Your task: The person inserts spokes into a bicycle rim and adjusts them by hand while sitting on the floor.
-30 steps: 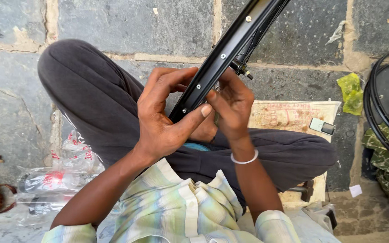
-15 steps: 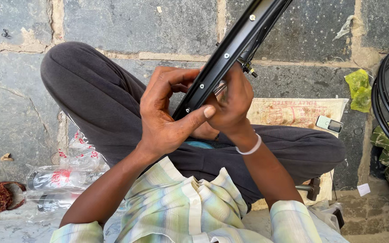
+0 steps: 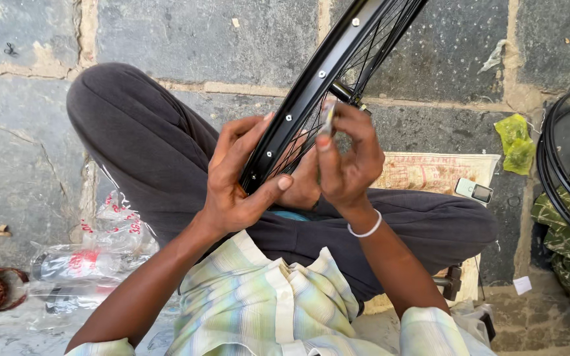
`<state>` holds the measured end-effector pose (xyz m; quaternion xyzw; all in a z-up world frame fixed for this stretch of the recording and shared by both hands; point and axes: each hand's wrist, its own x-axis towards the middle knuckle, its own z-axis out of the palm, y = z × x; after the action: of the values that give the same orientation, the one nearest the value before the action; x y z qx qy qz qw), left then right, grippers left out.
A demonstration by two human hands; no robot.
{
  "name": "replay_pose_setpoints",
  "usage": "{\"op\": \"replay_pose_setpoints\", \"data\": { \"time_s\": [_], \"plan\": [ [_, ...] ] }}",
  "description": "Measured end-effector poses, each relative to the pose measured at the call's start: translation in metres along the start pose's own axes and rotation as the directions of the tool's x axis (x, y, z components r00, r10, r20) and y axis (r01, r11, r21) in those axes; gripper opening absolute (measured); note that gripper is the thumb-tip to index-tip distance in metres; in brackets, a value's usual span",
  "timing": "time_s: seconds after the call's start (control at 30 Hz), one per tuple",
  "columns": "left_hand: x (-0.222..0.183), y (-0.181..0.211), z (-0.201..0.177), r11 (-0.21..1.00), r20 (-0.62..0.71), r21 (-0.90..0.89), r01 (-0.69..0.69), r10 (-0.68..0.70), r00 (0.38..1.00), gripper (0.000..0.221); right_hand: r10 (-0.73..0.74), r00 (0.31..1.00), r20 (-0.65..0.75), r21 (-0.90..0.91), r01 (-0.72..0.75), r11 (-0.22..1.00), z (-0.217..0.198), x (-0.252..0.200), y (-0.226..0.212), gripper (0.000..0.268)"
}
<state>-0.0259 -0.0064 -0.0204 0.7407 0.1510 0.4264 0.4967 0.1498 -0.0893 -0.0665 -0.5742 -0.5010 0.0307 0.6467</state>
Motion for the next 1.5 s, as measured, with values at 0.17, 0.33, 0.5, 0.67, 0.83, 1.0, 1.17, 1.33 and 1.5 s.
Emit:
{"op": "replay_pose_setpoints", "data": {
  "time_s": [0.17,0.33,0.5,0.67,0.83,1.0,1.17,1.33,1.5],
  "plan": [
    [-0.032,-0.022,0.004,0.998,-0.112,0.034,0.045,-0.041,0.993,0.059,0.123,0.981,0.15,-0.247,-0.083,0.966,-0.008,-0.03,-0.009,0.03],
    [-0.024,-0.026,0.008,0.995,-0.154,-0.081,0.058,-0.07,0.986,0.057,0.222,0.872,0.436,0.164,-0.319,0.934,-0.012,0.009,-0.022,0.039],
    [-0.021,-0.024,0.011,0.998,-0.093,-0.051,0.03,-0.034,0.995,0.045,0.225,0.728,0.648,0.193,-0.442,0.876,-0.021,0.024,-0.021,0.043],
    [-0.029,-0.022,0.011,0.994,-0.126,-0.059,0.088,-0.095,0.987,0.053,-0.27,0.915,0.299,-0.246,0.347,0.905,0.014,0.011,-0.019,0.041],
    [-0.042,-0.015,0.005,0.988,-0.138,0.156,-0.005,0.026,0.99,0.069,-0.157,0.969,0.19,-0.256,0.204,0.945,0.019,0.012,-0.043,0.027],
    [-0.041,-0.014,0.003,0.997,0.017,0.04,0.066,-0.066,0.998,0.065,0.31,0.894,0.325,-0.081,-0.3,0.95,-0.009,0.022,-0.042,0.015],
    [0.012,-0.003,0.007,0.999,0.062,-0.021,0.034,-0.033,0.998,0.065,0.276,0.938,-0.207,0.163,-0.245,0.956,-0.004,0.027,-0.029,0.016],
    [0.035,0.014,0.017,0.998,-0.006,0.052,0.024,-0.024,1.0,0.06,0.207,0.969,-0.132,0.22,-0.175,0.96,0.014,0.001,-0.021,0.028],
    [0.037,0.018,0.019,0.991,-0.091,0.097,0.087,-0.079,0.993,0.058,0.245,0.946,0.214,0.465,-0.319,0.826,0.006,0.015,0.001,0.039]
  ]
}}
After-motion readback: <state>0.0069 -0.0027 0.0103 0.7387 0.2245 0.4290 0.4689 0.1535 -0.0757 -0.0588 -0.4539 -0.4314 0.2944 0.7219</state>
